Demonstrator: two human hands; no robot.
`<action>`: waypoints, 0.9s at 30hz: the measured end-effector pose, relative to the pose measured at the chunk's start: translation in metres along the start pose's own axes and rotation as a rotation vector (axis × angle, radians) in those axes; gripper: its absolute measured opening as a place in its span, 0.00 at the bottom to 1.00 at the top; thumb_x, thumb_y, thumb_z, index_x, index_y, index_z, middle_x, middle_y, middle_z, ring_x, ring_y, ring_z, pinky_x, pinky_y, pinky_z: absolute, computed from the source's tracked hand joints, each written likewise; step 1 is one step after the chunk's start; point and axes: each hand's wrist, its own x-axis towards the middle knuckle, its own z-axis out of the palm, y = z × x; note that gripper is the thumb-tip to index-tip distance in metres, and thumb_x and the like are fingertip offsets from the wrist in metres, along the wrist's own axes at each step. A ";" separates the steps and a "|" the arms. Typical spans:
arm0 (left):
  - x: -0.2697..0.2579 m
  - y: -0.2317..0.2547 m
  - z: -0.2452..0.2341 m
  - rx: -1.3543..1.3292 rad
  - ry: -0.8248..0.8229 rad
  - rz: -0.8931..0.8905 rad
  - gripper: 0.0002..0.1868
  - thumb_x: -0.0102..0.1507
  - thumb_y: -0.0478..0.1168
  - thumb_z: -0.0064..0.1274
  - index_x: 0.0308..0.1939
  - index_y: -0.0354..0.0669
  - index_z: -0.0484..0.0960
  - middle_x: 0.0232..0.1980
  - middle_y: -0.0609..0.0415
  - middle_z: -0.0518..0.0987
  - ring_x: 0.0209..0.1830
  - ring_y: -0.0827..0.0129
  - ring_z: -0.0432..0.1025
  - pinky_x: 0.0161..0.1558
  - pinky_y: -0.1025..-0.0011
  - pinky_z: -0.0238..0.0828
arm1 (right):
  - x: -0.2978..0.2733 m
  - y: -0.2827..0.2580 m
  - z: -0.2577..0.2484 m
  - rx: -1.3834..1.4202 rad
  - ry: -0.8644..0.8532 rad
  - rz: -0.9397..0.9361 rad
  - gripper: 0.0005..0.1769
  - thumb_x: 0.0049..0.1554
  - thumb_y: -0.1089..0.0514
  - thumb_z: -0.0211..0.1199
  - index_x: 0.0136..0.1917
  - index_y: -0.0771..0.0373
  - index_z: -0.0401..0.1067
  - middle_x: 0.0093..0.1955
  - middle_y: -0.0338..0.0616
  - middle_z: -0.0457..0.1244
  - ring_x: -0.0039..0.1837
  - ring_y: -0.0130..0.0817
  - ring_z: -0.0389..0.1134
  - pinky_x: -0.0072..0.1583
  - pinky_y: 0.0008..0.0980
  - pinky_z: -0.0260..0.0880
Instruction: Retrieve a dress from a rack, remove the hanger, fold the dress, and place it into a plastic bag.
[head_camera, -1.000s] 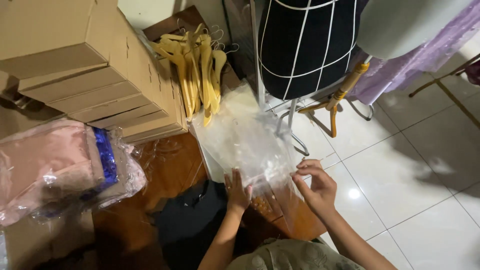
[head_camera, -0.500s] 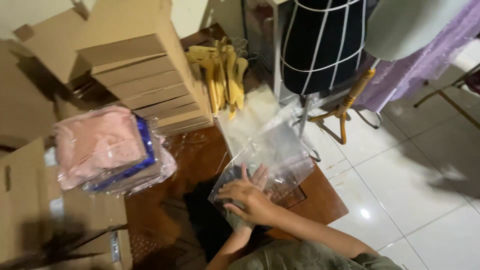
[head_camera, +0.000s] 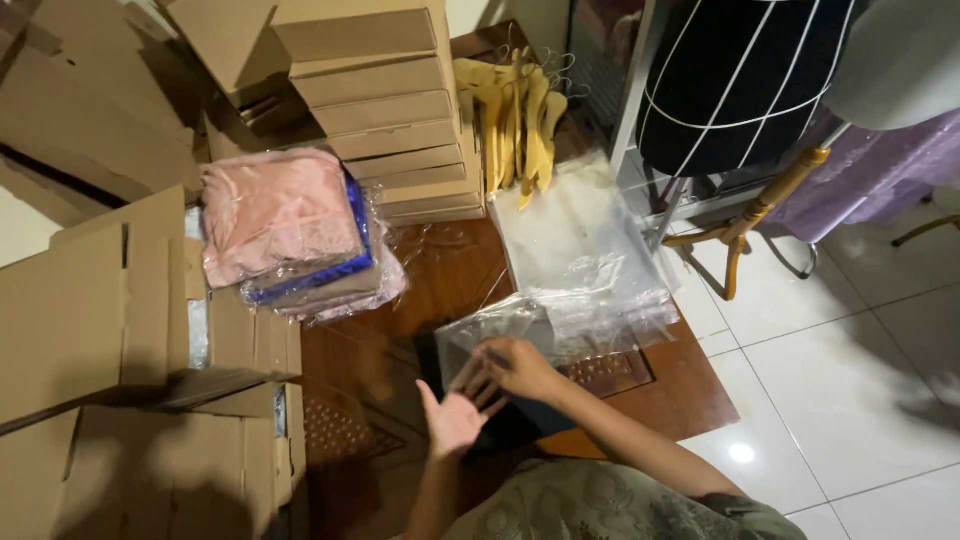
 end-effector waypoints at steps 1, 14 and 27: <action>-0.008 0.008 -0.045 0.065 0.271 -0.072 0.45 0.64 0.74 0.29 0.72 0.48 0.66 0.71 0.46 0.72 0.69 0.49 0.67 0.68 0.43 0.59 | -0.005 0.026 0.013 0.045 -0.011 0.086 0.16 0.51 0.67 0.61 0.54 0.63 0.77 0.50 0.45 0.72 0.47 0.38 0.73 0.51 0.33 0.75; 0.028 -0.026 0.010 0.782 0.695 -0.143 0.32 0.64 0.40 0.63 0.70 0.33 0.70 0.62 0.29 0.78 0.62 0.39 0.74 0.59 0.41 0.69 | -0.069 0.163 -0.068 -0.262 0.395 0.679 0.24 0.57 0.46 0.66 0.66 0.43 0.71 0.62 0.48 0.67 0.66 0.50 0.68 0.63 0.53 0.71; 0.089 -0.064 0.059 0.866 0.747 -0.292 0.39 0.67 0.43 0.59 0.76 0.32 0.57 0.69 0.24 0.69 0.66 0.32 0.68 0.63 0.38 0.64 | -0.098 0.281 -0.074 -0.375 0.427 1.089 0.18 0.55 0.39 0.67 0.54 0.48 0.78 0.52 0.42 0.73 0.59 0.51 0.73 0.57 0.51 0.76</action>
